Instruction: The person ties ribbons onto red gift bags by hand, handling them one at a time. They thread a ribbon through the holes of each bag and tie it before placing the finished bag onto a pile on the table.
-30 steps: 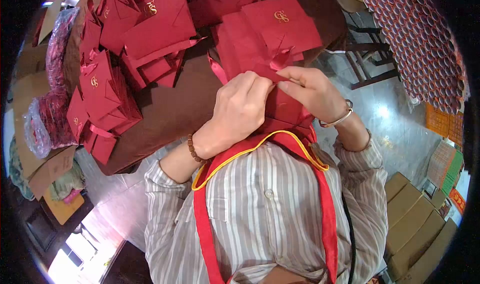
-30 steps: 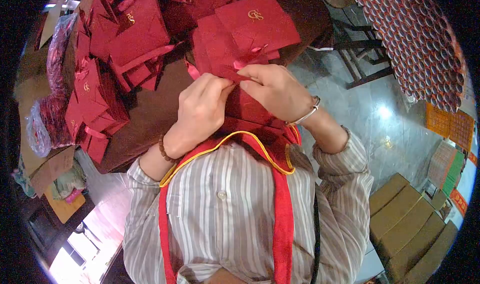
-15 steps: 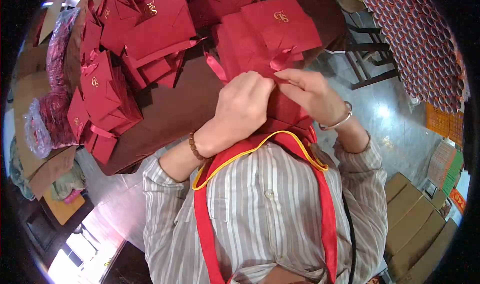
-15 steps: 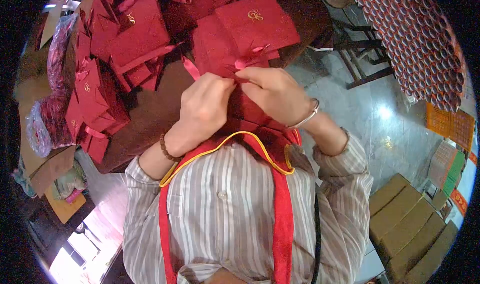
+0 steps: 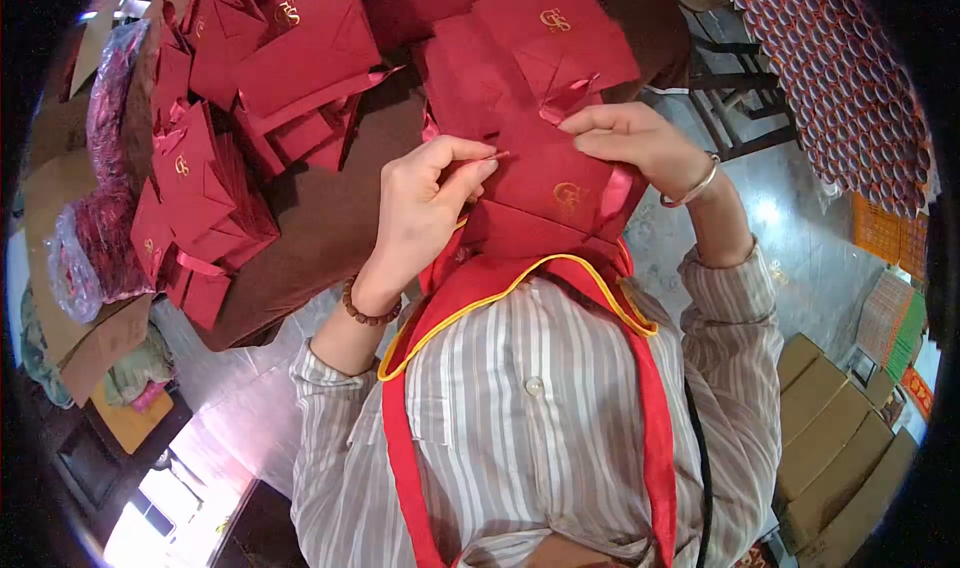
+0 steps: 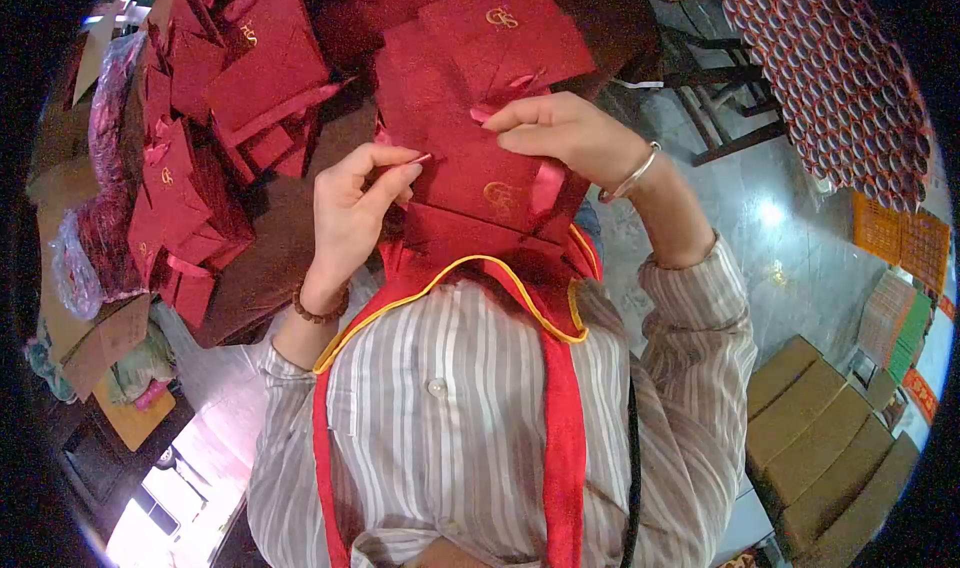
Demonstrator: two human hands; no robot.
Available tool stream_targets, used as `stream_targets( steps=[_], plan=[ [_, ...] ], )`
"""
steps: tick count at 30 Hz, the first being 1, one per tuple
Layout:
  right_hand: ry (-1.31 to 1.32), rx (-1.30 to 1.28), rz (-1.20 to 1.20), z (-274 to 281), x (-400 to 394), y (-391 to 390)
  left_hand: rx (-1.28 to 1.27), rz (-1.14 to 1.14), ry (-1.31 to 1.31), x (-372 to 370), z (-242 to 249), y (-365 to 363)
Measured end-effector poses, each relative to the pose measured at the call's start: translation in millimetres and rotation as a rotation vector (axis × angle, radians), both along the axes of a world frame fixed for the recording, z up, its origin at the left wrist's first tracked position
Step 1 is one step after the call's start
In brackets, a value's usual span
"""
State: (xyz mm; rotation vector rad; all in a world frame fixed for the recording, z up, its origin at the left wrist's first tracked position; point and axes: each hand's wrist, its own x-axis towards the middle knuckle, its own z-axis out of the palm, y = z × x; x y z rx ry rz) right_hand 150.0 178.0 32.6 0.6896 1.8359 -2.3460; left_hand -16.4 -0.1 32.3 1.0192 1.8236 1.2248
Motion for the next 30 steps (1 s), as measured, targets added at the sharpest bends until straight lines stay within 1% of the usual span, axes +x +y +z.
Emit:
stream_targets(
  steps=[2, 4, 5, 7, 10, 12, 15, 17, 18, 20, 25, 27, 28, 30],
  plan=[
    [-0.011, 0.004, 0.013, -3.7, -1.4, 3.4, -0.017, -0.005, 0.018, 0.7, 0.5, 2.1],
    [-0.022, 0.006, 0.026, -4.4, -2.4, 4.8, 0.142, -0.038, 0.243, 0.4, -4.8, 5.8],
    [-0.010, -0.019, 0.025, -3.9, -3.7, 4.7, 0.141, -0.038, 0.242, 0.9, -5.5, 8.1],
    [0.002, -0.047, 0.024, -3.0, -5.6, 3.9, 0.255, -0.109, 0.410, 3.9, -5.6, 12.8],
    [0.036, 0.022, 0.019, -2.2, -7.3, 4.2, 0.259, -0.111, 0.398, 9.4, -3.5, 17.8],
    [0.048, 0.135, 0.037, -2.8, -7.5, 4.9, 0.267, -0.104, 0.394, 11.3, -4.9, 20.5],
    [0.100, 0.151, 0.035, -10.8, -5.5, 6.0, 0.278, -0.092, 0.443, 12.0, -6.2, 24.0],
    [0.108, 0.152, 0.027, -10.0, -5.5, 5.5, 0.308, -0.133, 0.574, 12.3, -6.7, 25.3],
    [0.116, 0.155, 0.022, -9.1, -5.9, 4.8, 0.307, -0.136, 0.574, 12.9, -7.2, 25.8],
    [0.101, 0.148, 0.008, -1.9, -7.5, 2.3, 0.339, -0.132, 0.707, 14.3, -7.9, 27.1],
    [0.066, 0.153, 0.001, 5.1, -9.5, -6.4, 0.314, -0.196, 0.819, 12.6, -0.1, 30.1],
    [-0.026, 0.083, -0.012, 6.0, -10.1, -10.0, 0.307, -0.219, 0.845, 11.4, 1.2, 30.3],
    [-0.026, 0.083, -0.014, 6.5, -10.7, -12.7, 0.303, -0.238, 0.886, 11.2, 1.6, 30.2],
    [-0.021, 0.244, -0.015, 7.4, -12.0, -18.9, 0.300, -0.258, 0.924, 13.1, 3.5, 29.6]
  ],
)
